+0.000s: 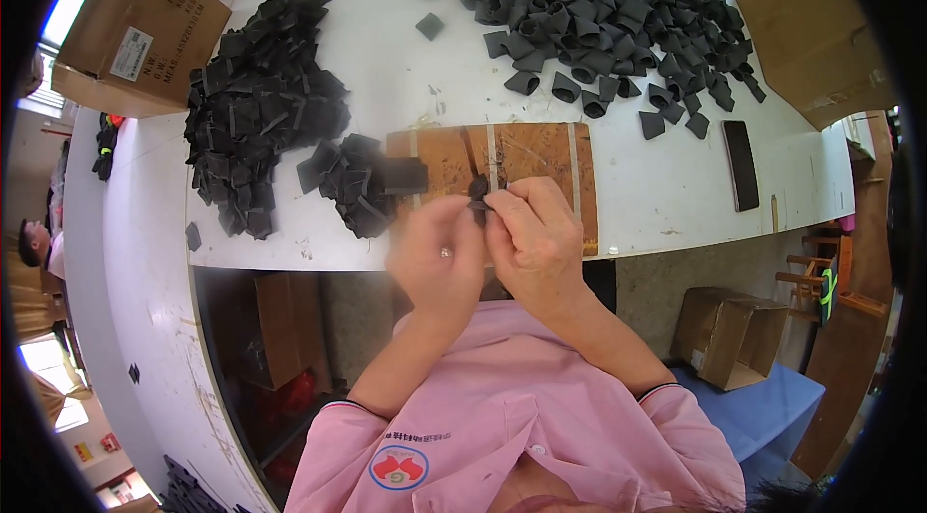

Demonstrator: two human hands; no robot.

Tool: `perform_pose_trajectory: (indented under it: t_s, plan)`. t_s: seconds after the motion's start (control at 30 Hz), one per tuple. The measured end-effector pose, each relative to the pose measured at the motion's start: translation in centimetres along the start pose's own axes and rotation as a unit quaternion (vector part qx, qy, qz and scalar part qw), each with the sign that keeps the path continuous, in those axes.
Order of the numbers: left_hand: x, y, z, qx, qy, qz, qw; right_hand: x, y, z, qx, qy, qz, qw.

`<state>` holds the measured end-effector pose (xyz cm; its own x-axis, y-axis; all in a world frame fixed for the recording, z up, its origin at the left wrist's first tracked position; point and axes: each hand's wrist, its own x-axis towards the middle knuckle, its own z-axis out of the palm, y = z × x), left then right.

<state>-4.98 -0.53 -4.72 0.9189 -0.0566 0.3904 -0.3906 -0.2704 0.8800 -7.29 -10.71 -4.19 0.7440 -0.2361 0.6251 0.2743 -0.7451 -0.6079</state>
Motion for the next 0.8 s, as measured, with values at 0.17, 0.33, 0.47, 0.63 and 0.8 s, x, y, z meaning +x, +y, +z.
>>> perform_pose_trajectory:
  t_s: [0.17, 0.33, 0.47, 0.63, 0.8]
  plan:
    - [2.2, 1.0, -1.5, -0.570, -0.122, -0.384, 0.716, 0.3, 0.7, -0.7, 0.097, -0.010, 0.164, 0.982]
    - [1.8, 1.4, -1.3, -0.255, -0.074, -0.202, 0.943, 0.3, 1.1, -1.4, 0.673, -0.154, 0.482, 0.538]
    - [1.3, -0.1, 0.0, -0.046, 0.012, 0.079, 0.996, 0.9, 0.3, -1.1, 0.664, -0.168, 0.492, 0.537]
    - [4.8, 1.7, -2.4, -0.591, -0.157, -0.278, 0.741, 5.6, -0.8, -3.4, 0.516, -0.233, 0.340, 0.751]
    - [7.2, 1.2, -2.3, -0.767, -0.235, -0.325, 0.500, 8.7, 1.2, -1.1, 0.556, -0.276, 0.349, 0.702]
